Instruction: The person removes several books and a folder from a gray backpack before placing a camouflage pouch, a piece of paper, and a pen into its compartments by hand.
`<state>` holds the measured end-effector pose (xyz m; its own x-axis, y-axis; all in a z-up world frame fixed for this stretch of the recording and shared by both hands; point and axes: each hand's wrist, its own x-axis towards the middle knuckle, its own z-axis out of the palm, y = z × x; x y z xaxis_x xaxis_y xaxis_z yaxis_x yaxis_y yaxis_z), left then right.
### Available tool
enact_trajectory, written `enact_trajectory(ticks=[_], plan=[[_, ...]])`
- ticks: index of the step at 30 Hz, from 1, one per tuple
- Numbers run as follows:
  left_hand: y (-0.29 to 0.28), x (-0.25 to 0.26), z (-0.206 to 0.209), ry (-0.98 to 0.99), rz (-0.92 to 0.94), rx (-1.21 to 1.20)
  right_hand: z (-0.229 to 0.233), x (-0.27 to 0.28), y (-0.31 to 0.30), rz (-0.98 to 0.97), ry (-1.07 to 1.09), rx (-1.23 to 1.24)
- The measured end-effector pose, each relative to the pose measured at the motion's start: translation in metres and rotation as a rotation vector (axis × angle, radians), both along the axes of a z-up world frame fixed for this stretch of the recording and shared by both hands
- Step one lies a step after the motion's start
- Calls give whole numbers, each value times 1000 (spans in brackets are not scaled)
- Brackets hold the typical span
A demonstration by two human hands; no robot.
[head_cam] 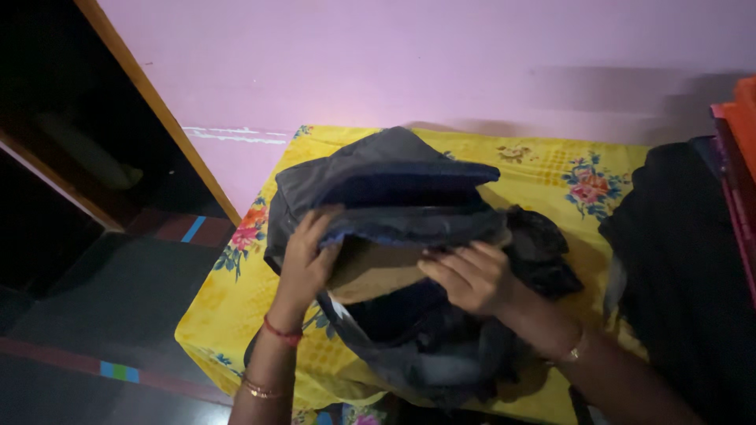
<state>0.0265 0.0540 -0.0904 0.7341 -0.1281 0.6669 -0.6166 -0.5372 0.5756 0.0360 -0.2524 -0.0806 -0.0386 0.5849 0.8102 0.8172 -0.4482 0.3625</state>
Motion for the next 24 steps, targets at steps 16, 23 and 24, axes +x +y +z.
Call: enact_trajectory(ticks=[16, 23, 24], plan=[[-15, 19, 49, 27, -63, 32, 13, -91, -48, -62, 187, -184], [-9, 44, 62, 193, -39, -42, 28, -90, -87, -244, 177, -69], [-8, 48, 63, 125, -112, -58, 33, -95, -100, -319, 120, 32]])
